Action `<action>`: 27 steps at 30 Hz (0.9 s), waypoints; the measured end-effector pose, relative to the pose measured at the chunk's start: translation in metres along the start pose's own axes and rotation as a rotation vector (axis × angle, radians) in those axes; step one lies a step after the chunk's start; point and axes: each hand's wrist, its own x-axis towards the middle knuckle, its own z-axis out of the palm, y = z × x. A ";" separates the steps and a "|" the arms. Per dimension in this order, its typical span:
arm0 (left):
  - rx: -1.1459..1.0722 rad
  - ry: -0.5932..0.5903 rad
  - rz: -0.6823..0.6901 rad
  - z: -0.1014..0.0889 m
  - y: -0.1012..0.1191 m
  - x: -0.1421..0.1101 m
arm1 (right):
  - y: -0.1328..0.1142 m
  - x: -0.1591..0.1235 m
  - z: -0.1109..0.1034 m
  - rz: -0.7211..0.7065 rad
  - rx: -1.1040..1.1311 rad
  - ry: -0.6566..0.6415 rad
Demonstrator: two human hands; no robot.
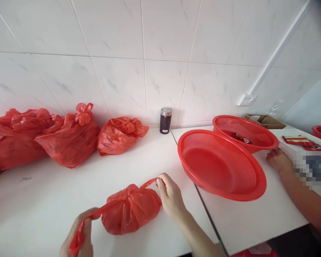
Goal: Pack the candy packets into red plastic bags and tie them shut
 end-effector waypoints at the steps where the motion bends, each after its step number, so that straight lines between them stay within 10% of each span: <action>1: -0.052 0.010 0.038 0.006 0.013 -0.001 | -0.006 0.000 0.010 0.009 -0.009 0.016; 8: -0.094 -0.198 0.048 0.039 0.063 0.012 | -0.013 0.006 0.060 -0.067 -0.245 -0.081; 27: 0.398 -0.455 0.053 0.062 0.032 0.047 | 0.046 0.026 0.050 -0.023 -0.496 -0.089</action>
